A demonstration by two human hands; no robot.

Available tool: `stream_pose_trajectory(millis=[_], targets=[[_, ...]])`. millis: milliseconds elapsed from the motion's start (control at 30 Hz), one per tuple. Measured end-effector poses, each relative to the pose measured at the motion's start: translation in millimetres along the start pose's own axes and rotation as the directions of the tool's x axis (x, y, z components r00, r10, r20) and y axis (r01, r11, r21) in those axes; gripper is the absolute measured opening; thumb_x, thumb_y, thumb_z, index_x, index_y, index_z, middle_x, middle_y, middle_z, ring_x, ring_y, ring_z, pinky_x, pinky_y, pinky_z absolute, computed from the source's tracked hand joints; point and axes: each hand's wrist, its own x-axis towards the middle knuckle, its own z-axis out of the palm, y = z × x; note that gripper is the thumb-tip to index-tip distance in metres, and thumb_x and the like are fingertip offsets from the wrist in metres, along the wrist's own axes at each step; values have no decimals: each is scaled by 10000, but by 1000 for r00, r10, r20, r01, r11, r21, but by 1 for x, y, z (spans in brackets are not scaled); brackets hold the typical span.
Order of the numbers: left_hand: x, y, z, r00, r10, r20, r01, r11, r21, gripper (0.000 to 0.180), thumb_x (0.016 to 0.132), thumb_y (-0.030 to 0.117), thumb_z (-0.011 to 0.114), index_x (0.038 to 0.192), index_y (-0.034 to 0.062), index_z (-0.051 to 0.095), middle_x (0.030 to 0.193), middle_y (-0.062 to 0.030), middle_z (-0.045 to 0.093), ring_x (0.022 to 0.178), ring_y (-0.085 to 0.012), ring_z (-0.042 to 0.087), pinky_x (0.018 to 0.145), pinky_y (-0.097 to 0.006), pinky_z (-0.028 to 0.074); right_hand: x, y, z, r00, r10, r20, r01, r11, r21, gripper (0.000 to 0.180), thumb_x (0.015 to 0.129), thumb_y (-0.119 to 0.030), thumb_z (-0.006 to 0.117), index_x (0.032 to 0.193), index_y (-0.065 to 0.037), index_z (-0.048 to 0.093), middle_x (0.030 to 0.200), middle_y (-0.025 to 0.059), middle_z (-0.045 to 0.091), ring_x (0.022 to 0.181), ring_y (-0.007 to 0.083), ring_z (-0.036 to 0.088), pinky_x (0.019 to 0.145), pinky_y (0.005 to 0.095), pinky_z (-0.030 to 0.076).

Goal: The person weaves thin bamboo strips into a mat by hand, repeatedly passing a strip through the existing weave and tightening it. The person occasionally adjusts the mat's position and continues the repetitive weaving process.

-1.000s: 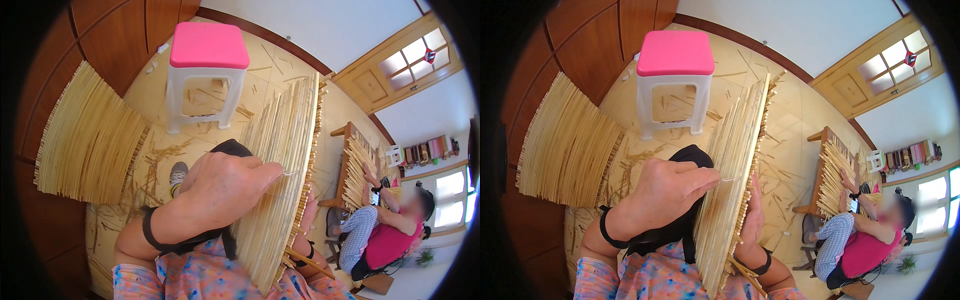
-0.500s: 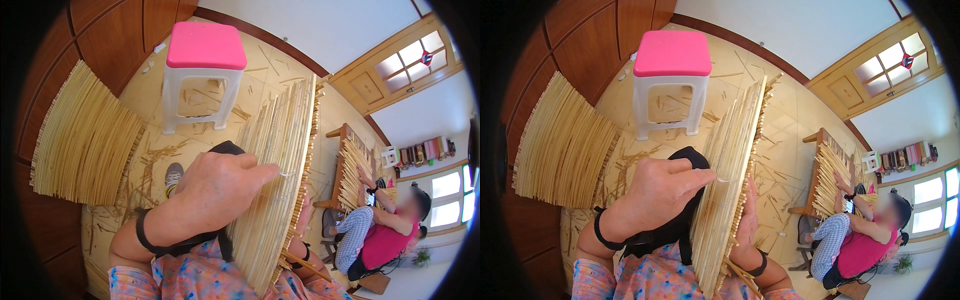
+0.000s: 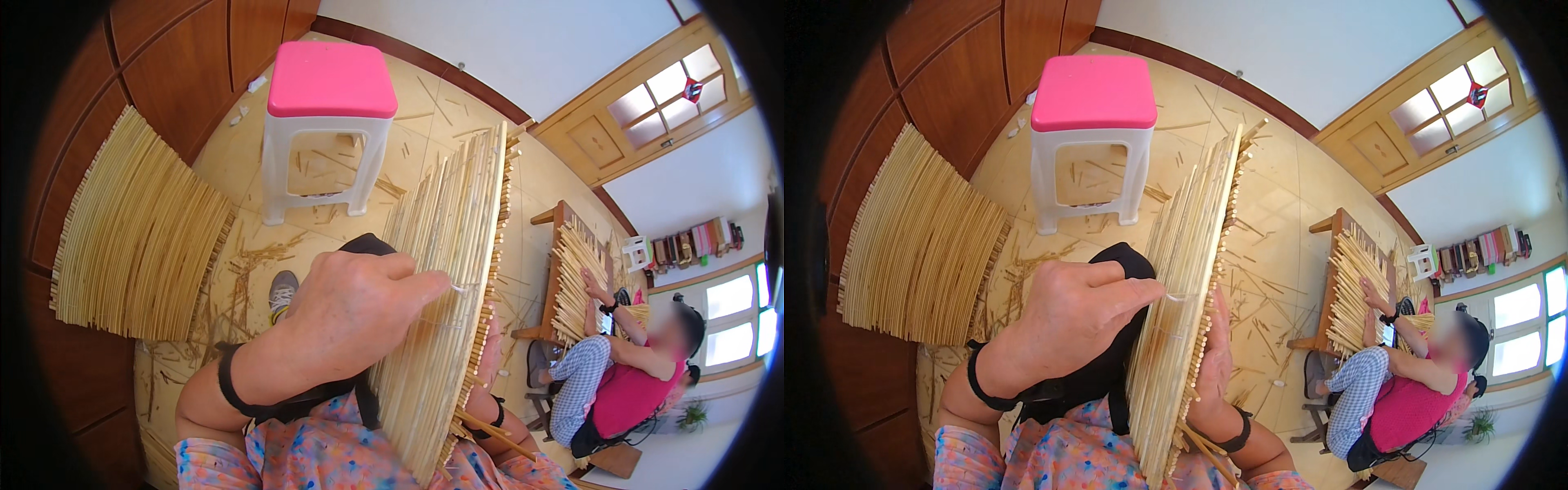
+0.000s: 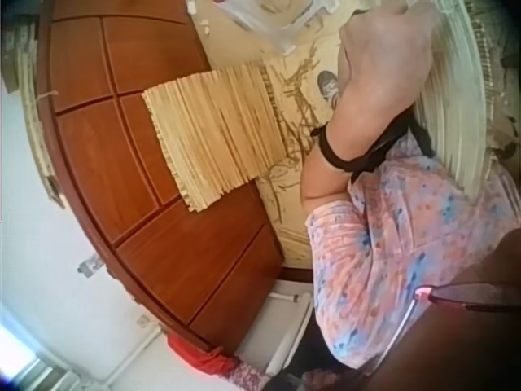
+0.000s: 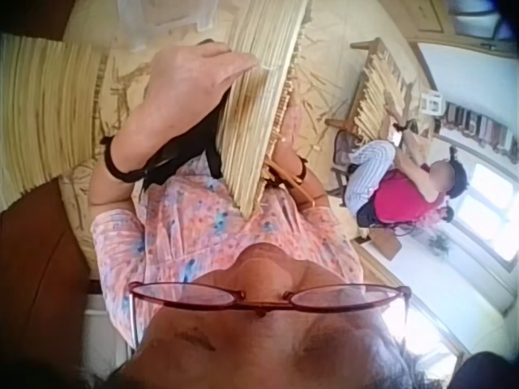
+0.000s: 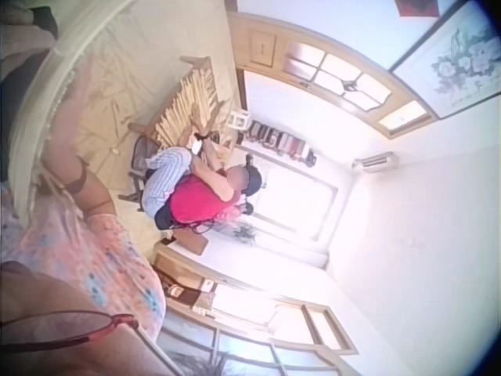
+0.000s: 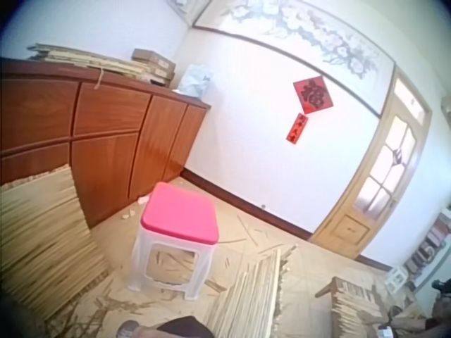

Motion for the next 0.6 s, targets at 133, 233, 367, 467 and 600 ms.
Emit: stream_pose_trajectory(millis=[133,233,367,467,600], targets=[[0,-1,0,1000,4,-11,-4,1000,3,238,774,79,758,997,160,766,613,-30,514,498,-224,568,437,-350,451,6,-3,3,995,96,-36,-96,995,2,756,1045,-618,223,1517,-47,370,1430,191,518,1257,313,578,1069,457,479],[0,-1,-1,1000,12,-8,-12,1000,10,242,770,77,757,997,161,766,613,-28,513,499,-220,569,437,-345,451,9,0,-2,999,47,12,-45,989,-139,732,1063,-569,238,1537,-15,311,1444,196,493,1268,292,571,1071,436,472],[0,-2,0,999,21,-29,-20,1000,10,247,765,72,756,995,161,766,611,-26,512,499,-217,568,435,-340,448,8,-7,4,985,166,53,-175,938,300,754,1026,-652,264,1443,-67,495,1360,189,590,1208,335,608,1054,468,492],[0,-2,-1,1000,22,-17,-22,1000,19,247,764,70,757,994,161,765,611,-25,513,500,-215,569,434,-339,447,7,-9,10,985,175,10,-171,946,276,737,1031,-642,275,1436,-70,503,1360,187,592,1204,330,612,1049,461,496],[0,-1,-2,1000,20,-13,-20,1000,11,244,762,70,758,989,159,763,610,-23,512,502,-216,571,433,-341,445,7,-9,7,987,153,-46,-143,974,178,721,1039,-626,277,1446,-71,494,1365,179,591,1204,319,614,1050,456,498]])
